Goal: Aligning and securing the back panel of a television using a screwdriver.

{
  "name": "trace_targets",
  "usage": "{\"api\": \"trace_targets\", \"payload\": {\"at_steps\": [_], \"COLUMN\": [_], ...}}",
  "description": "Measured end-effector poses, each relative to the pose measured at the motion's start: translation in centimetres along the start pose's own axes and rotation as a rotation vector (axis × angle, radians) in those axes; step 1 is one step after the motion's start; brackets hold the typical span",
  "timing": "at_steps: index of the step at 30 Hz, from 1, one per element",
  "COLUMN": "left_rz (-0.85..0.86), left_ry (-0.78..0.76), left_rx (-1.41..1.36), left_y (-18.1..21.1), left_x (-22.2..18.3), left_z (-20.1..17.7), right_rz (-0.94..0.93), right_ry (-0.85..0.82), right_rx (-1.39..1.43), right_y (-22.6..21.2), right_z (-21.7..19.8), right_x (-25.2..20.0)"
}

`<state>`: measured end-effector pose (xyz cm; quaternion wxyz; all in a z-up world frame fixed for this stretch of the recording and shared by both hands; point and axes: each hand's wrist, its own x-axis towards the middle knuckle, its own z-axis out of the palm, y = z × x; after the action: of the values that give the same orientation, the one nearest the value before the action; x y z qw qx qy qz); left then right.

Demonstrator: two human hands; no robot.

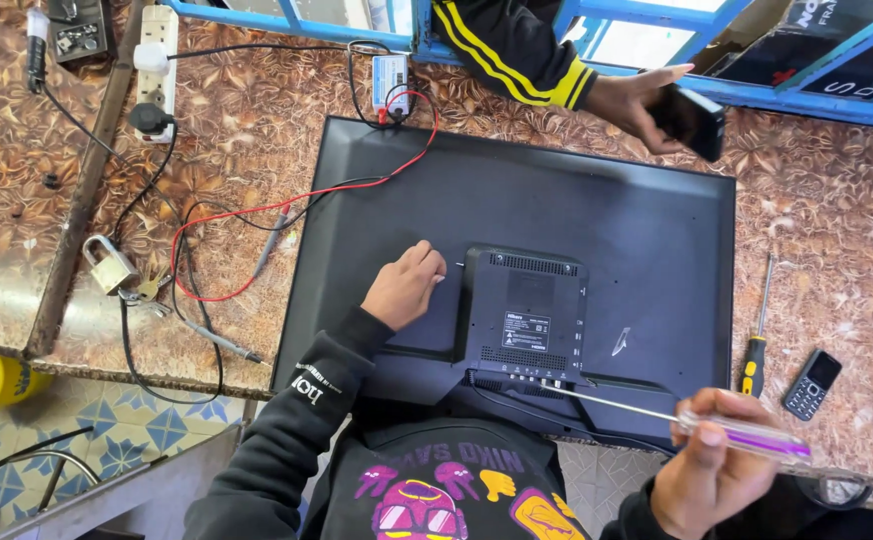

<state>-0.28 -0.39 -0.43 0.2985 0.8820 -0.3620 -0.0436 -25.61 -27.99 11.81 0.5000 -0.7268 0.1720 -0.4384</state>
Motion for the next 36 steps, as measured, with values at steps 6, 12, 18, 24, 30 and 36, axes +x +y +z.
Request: {"api": "trace_targets", "payload": {"at_steps": [6,12,18,24,30,36], "left_rz": [0.013,-0.026,-0.029,-0.017,0.004,0.023], "left_ry": [0.006,-0.04,-0.087,-0.072,-0.087,-0.017], "left_rx": [0.068,-0.084,-0.167,-0.134,-0.067,0.135], "left_y": [-0.4,-0.2,-0.8,-0.8,-0.5,-0.7], "left_x": [0.0,-0.3,-0.9,-1.0,-0.8,-0.3], "left_z": [0.6,-0.9,-0.9,-0.5,-0.5,2.7], "right_rz": [0.073,0.0,-0.049,-0.05,-0.01,0.056], "right_ry": [0.042,0.042,0.125,0.104,0.052,0.031], "right_rx": [-0.003,0.062,0.05,0.065,0.087,0.135], "right_y": [-5.5,-5.1,-6.0,-5.7,-5.1,-4.7], "right_z": [3.3,3.0,3.9,4.5,4.4,4.5], "right_x": [0.5,0.7,0.8,0.5,0.0,-0.7]}}
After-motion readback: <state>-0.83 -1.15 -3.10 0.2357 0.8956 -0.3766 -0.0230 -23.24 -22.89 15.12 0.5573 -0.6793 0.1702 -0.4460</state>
